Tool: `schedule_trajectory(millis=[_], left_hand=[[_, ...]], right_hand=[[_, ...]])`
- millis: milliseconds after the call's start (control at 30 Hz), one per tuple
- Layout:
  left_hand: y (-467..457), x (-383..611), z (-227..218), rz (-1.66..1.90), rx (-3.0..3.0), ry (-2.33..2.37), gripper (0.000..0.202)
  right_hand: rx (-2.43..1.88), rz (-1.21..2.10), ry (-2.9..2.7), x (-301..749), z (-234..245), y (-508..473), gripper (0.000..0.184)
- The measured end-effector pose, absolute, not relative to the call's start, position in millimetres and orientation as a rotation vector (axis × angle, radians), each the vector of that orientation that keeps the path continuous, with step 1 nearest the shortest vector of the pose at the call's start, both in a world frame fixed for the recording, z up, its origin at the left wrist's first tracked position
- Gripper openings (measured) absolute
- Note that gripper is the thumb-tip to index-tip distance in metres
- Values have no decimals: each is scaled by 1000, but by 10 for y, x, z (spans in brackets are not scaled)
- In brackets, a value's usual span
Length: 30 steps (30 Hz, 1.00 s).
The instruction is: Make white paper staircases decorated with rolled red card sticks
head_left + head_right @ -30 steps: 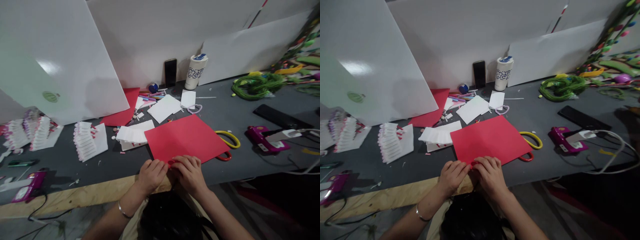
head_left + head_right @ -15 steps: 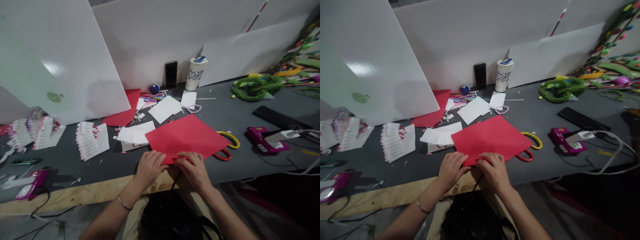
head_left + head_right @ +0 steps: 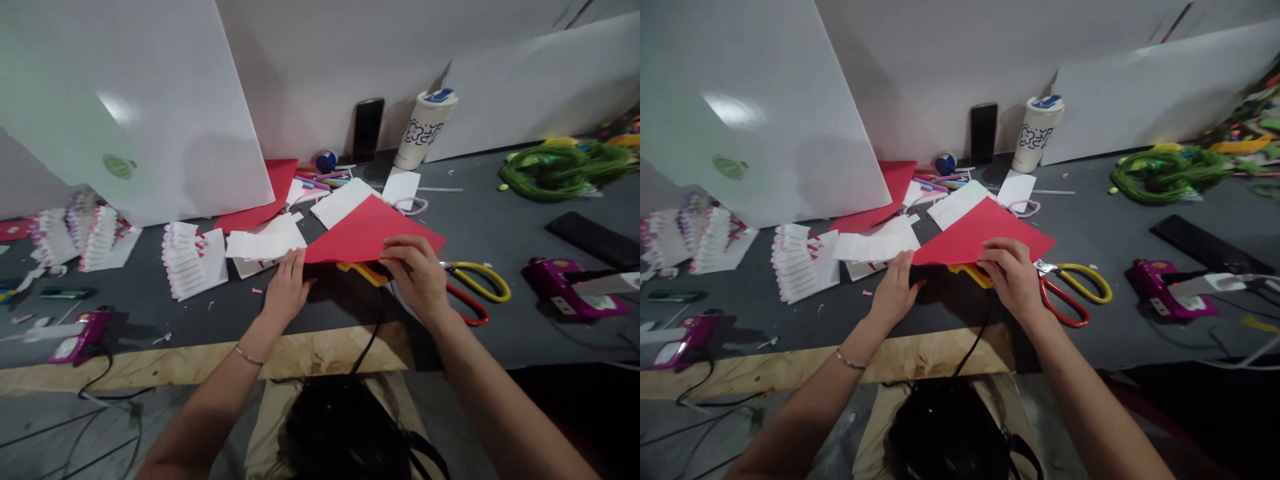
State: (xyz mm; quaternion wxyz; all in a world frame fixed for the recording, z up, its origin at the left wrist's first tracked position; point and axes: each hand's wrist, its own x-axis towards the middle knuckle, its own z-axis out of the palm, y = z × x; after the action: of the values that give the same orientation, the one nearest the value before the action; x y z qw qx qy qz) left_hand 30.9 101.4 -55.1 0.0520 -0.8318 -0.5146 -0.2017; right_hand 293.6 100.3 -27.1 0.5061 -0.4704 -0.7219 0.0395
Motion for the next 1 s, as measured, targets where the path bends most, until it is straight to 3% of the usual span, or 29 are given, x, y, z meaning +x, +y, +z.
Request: schedule_trajectory(millis=[167, 267, 367, 567, 1000], left_hand=[[1011, 171, -482, -817, -2328, -1621, 50], [845, 316, -390, -981, -2379, -1389, 36], [702, 568, -328, -854, -2592, -1120, 21], [749, 771, -393, -693, -2649, -1104, 17], [776, 721, -426, -728, -2617, -1157, 19]], right_hand=[[-1057, 106, -2025, 2795, -451, 1004, 15], [-1136, 94, -2063, 2766, -521, 913, 18], [-1230, 107, -2072, 2777, -543, 831, 23], [-1251, 146, -2108, 2780, -561, 758, 29], [-1244, 157, -2197, 2815, -586, 790, 21]])
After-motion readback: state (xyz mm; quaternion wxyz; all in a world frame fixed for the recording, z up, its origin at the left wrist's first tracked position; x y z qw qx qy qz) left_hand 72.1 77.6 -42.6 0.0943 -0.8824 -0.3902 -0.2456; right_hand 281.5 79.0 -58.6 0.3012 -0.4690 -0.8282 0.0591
